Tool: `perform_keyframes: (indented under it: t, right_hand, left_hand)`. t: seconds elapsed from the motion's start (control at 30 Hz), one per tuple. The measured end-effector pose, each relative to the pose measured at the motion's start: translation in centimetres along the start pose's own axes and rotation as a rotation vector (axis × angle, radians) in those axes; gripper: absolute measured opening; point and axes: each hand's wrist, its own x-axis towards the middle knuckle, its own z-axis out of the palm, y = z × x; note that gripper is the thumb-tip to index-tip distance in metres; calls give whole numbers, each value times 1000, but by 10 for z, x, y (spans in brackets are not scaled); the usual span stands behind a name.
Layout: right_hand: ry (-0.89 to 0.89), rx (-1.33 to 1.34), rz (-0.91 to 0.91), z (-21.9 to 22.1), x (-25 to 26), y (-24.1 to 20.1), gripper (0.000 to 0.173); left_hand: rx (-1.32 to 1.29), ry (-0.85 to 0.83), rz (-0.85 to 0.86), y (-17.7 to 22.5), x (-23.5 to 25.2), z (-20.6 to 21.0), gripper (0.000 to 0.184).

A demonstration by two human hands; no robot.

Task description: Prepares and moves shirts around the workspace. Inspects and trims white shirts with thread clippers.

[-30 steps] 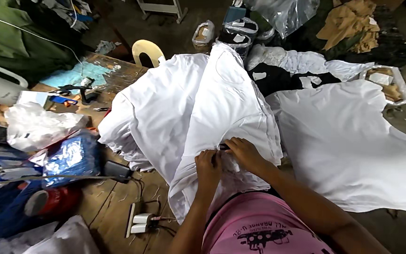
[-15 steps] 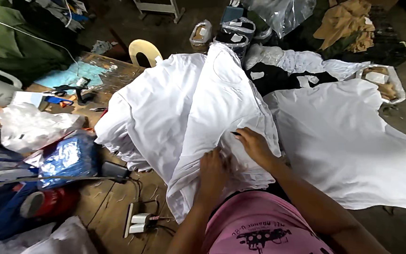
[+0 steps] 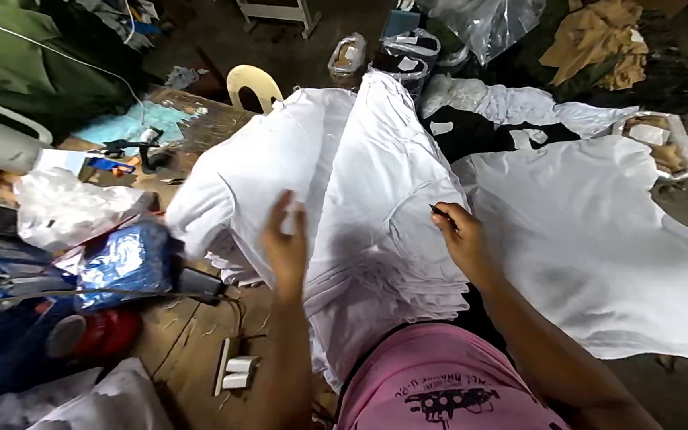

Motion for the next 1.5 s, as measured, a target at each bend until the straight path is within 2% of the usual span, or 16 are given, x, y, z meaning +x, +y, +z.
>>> perform_keyframes:
  t: [0.07,0.17,0.23,0.33,0.4,0.5,0.73,0.9,1.0,1.1,1.2,1.27,1.33,1.37,1.43,1.5]
  right_hand:
    - [-40,31,61,10,3,4,23]
    - [-95,50,103,13,8,12,26]
    - [-107,40,121,11,7,19,26]
    - [-129,44,203,14,6,28,27]
    - [-177,42,251,22,9,32,28]
    - [-309,-35,203,32,6,40,33]
    - [-408,-305,16,42,-1,18,34]
    - [-363,-303,71,52,11,12,33]
    - [-324,-251,182,33,21,10,33]
    - [-147,-151,127,21,25,5,29]
    - [25,-92,-52,2,30,-5,26]
    - [81,-92,-115,-18,30,-6,26]
    - [98,-90,-110,-28,26,-6,27]
    - [91,-80,-99,-26,23,-4,26]
    - [32,-47,-64,-9,17,1,26]
    - [-92,-6,-8,15,9,2,26]
  left_hand:
    - [76,-408,19,3,-37,40,52]
    - [-39,-1010,235,38,-89,67,28]
    - [-210,-1122,230,58,-98,71,33]
    - [83,-736,183,71,-77,88,27]
    - [285,-538,187,51,-56,116,32]
    - [358,-464,196,24,-48,131,26]
    - [116,-271,188,30,-75,106,19]
    - [249,-263,190,39,-80,113,22]
    - [519,-585,-27,63,-76,113,57]
    - [296,-832,-5,73,-63,126,43]
    - [-386,-453,-33,57,-20,92,21]
    - [-650,62,-128,40,26,30,21]
    - [-736,440,-111,16,59,-33,42]
    - [-693,525,-127,8,61,-51,51]
    - [-441,415,-106,-2,41,-49,49]
    - [-86,125,-110,-2,9,-16,37]
